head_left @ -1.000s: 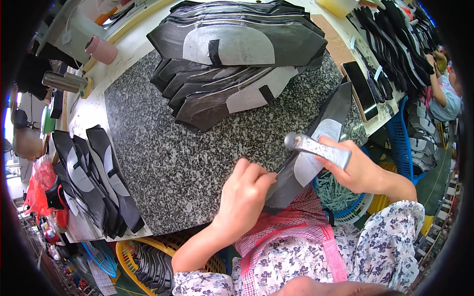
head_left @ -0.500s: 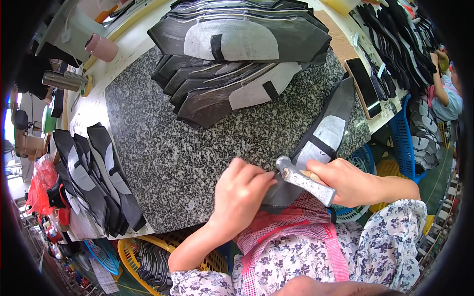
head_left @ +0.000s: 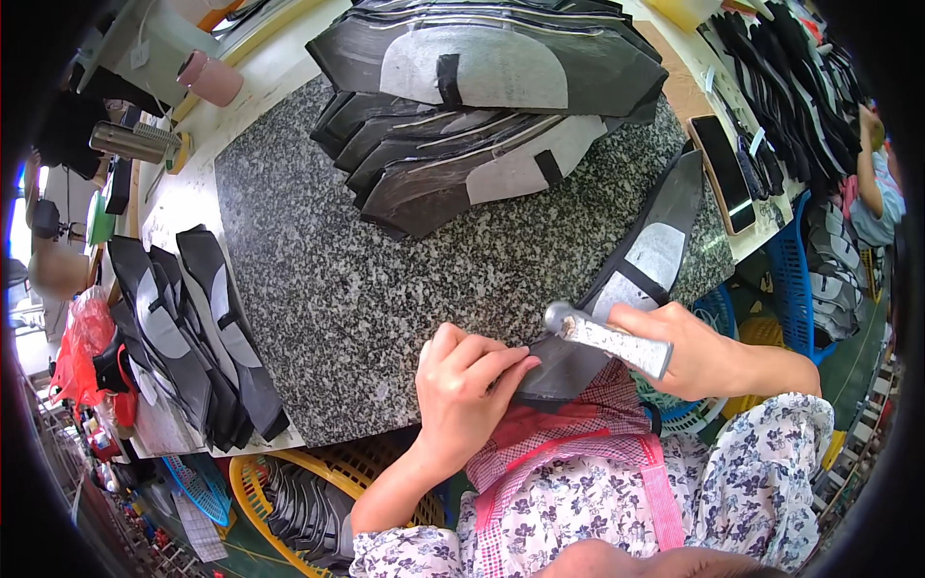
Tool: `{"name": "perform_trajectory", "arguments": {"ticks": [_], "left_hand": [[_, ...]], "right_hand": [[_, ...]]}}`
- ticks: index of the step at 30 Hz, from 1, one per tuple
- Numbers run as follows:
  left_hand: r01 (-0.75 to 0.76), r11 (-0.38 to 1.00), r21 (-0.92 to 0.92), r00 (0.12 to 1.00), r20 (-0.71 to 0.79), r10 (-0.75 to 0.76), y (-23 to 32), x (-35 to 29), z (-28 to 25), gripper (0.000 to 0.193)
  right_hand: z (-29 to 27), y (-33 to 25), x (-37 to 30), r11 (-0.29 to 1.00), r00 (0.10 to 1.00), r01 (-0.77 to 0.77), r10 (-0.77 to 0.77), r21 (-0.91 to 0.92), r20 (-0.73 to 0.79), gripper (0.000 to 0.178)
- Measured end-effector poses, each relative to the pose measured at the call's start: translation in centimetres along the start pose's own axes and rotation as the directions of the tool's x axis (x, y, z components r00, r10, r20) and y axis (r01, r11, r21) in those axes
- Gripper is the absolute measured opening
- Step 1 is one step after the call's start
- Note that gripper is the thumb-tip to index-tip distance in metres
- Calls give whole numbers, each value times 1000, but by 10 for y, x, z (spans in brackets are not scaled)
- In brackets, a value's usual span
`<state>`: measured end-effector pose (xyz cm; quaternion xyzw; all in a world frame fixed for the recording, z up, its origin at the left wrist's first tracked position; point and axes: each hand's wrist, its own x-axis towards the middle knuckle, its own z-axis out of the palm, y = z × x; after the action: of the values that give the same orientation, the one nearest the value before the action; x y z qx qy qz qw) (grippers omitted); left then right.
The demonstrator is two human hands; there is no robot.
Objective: The person folds the edges of shoe upper components by hand, hammers the folded edges with a hammer, and stacks the pieces on the table.
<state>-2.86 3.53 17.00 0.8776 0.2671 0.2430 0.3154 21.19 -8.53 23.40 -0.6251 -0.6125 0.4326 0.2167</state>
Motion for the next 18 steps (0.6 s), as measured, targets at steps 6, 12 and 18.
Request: {"name": "perform_trajectory", "arguments": {"ticks": [6, 12, 18], "left_hand": [[-187, 974, 131, 982, 8, 188, 5, -7, 1, 17], [-303, 887, 350, 952, 71, 298, 18, -8, 2, 15], [-310, 818, 484, 944, 57, 324, 20, -14, 10, 15]], "right_hand": [[1, -8, 0, 999, 999, 33, -33, 13, 9, 15], [-4, -11, 3, 999, 999, 40, -41, 26, 21, 19], [0, -16, 9, 999, 999, 38, -38, -4, -5, 18]]}}
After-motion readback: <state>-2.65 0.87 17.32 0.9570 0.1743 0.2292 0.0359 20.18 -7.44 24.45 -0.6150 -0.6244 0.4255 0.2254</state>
